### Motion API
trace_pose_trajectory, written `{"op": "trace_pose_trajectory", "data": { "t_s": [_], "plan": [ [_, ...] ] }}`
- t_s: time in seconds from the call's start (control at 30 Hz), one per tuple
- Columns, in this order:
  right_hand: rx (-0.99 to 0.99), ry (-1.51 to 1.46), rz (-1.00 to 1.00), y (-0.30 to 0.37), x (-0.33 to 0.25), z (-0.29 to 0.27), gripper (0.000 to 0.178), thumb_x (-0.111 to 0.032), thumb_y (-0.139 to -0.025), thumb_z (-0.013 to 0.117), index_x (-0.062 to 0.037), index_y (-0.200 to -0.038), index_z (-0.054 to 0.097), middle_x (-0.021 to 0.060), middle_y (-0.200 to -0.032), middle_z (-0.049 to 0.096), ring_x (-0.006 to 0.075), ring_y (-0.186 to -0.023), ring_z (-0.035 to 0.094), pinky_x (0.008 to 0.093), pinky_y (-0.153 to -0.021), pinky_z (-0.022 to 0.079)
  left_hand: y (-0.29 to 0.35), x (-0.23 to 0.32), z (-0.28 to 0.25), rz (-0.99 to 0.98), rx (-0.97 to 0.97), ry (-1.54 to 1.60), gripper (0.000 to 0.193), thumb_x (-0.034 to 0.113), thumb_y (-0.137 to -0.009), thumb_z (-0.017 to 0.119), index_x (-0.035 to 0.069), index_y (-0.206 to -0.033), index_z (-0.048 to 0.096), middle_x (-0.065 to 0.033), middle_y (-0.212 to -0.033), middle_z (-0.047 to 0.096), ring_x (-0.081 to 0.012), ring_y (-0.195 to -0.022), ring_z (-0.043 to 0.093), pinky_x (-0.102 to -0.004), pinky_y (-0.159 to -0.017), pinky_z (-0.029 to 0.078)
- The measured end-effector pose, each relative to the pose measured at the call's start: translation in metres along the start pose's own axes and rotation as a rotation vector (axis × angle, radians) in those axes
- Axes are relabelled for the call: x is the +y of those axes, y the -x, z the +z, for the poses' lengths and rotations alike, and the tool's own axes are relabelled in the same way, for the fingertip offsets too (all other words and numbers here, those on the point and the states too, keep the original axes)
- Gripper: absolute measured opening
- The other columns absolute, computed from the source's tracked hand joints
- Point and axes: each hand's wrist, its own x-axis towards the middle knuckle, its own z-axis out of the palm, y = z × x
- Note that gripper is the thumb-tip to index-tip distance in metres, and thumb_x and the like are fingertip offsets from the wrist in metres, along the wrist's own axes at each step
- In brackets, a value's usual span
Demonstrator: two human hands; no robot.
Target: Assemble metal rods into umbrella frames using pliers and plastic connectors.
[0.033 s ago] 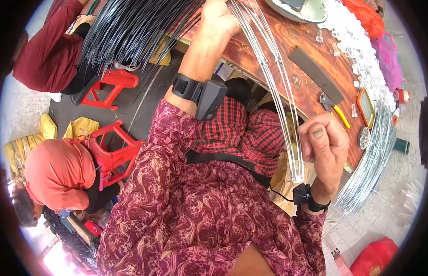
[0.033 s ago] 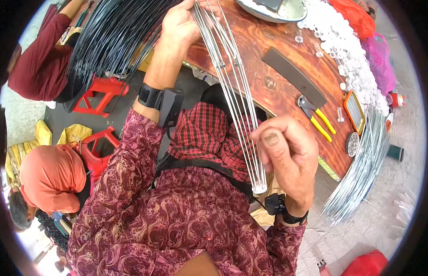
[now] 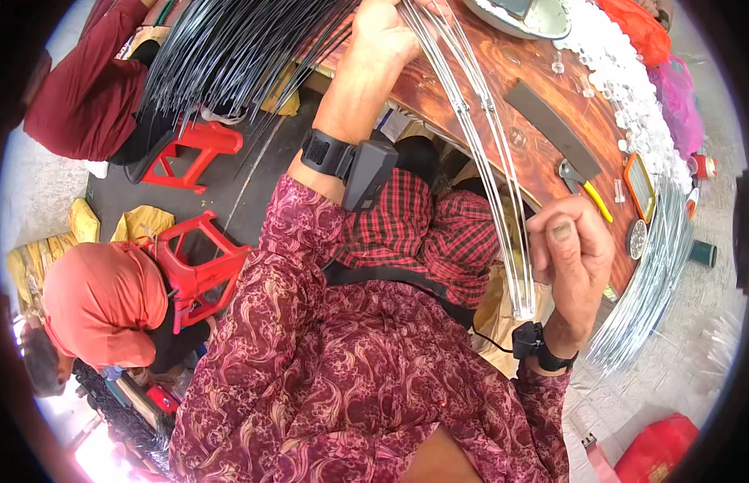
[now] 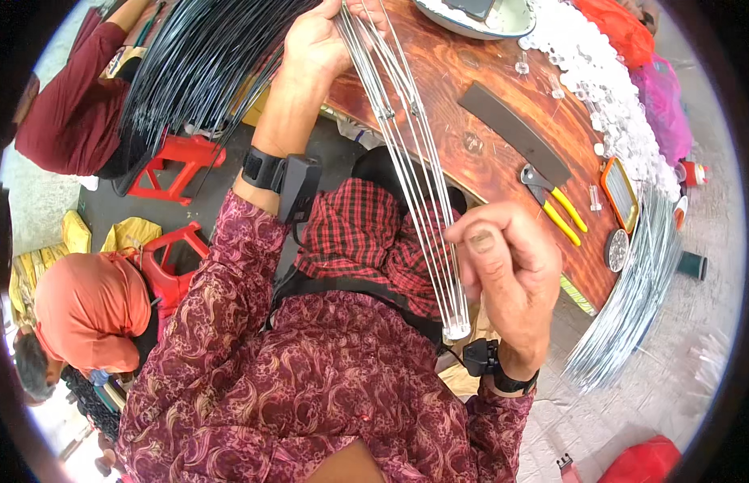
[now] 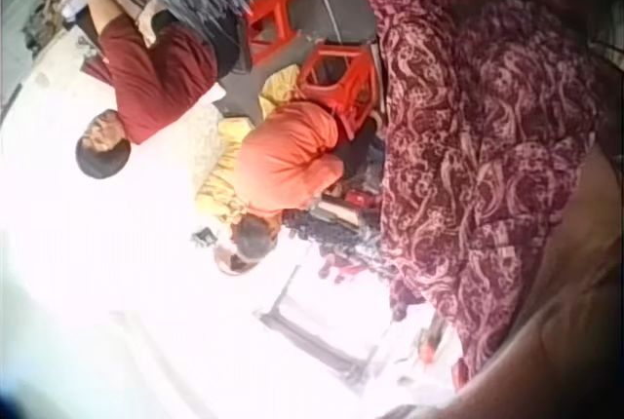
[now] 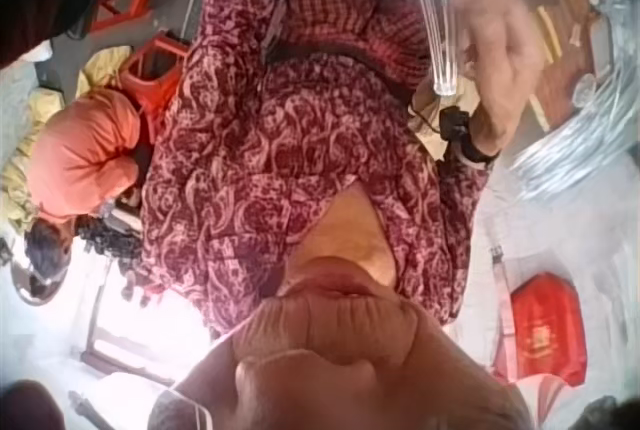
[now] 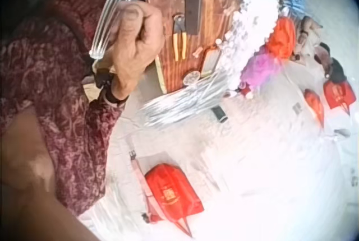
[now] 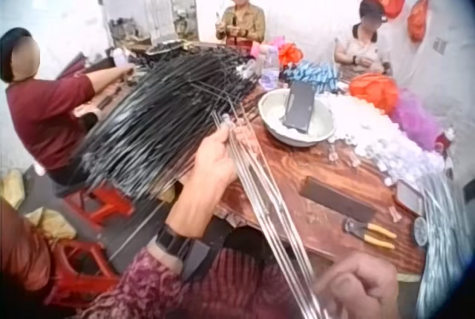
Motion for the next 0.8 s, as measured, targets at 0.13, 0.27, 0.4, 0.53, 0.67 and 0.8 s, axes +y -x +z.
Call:
{"op": "trace_pose_trajectory", "data": {
  "t_s": [0.13,0.27,0.4,0.53,0.67,0.8],
  "plan": [
    [0.161,-0.027,-0.048,0.017,0.007,-0.002,0.025,-0.022,-0.098,0.051,0.0002,-0.090,0.059,-0.0021,-0.059,0.048,0.0034,-0.046,0.039,0.0183,-0.043,0.029,0.016,0.000,0.003,0.007,0.036,-0.038,0.036,0.034,-0.101,0.033,0.003,-0.086,0.044,-0.0054,-0.069,0.044,-0.0191,-0.062,0.044,-0.0328,-0.060,0.043],
    [0.332,-0.083,0.040,0.016,0.048,-0.003,0.026,-0.025,-0.099,0.050,-0.0006,-0.094,0.059,-0.0016,-0.064,0.050,0.0045,-0.051,0.042,0.0190,-0.047,0.034,0.013,-0.003,0.000,0.079,0.050,0.080,0.035,0.033,-0.101,0.034,0.003,-0.085,0.043,-0.0072,-0.069,0.044,-0.0206,-0.063,0.045,-0.0340,-0.061,0.044],
    [0.035,-0.030,0.108,0.010,0.084,0.040,0.020,-0.017,-0.094,0.057,0.0000,-0.104,0.059,-0.0006,-0.076,0.055,0.0051,-0.062,0.051,0.0195,-0.057,0.044,0.013,-0.008,0.001,0.185,0.156,0.082,0.034,0.031,-0.101,0.033,0.003,-0.085,0.043,-0.0075,-0.069,0.046,-0.0219,-0.062,0.045,-0.0356,-0.061,0.044],
    [-0.120,-0.184,0.074,0.008,0.074,0.084,0.028,-0.007,-0.084,0.069,0.0004,-0.108,0.058,0.0016,-0.089,0.057,0.0045,-0.071,0.054,0.0191,-0.063,0.047,0.013,-0.015,0.000,0.247,0.232,0.035,0.035,0.030,-0.102,0.032,0.002,-0.087,0.045,-0.0074,-0.064,0.045,-0.0223,-0.057,0.045,-0.0367,-0.059,0.044],
    [-0.145,-0.074,-0.020,0.001,0.072,0.101,0.039,-0.012,-0.080,0.074,0.0016,-0.110,0.055,0.0052,-0.090,0.059,0.0074,-0.072,0.059,0.0221,-0.065,0.049,0.012,-0.018,-0.005,0.312,0.260,0.003,0.035,0.031,-0.102,0.032,0.002,-0.087,0.045,-0.0077,-0.064,0.046,-0.0217,-0.058,0.046,-0.0363,-0.058,0.044],
    [-0.178,-0.107,-0.001,0.001,0.078,0.107,0.047,-0.013,-0.077,0.077,0.0021,-0.113,0.050,0.0087,-0.093,0.060,0.0104,-0.072,0.061,0.0250,-0.067,0.051,0.016,-0.014,-0.010,0.318,0.287,0.065,0.036,0.032,-0.102,0.031,0.003,-0.089,0.046,-0.0070,-0.064,0.045,-0.0198,-0.058,0.045,-0.0342,-0.057,0.044]
  ]
}}
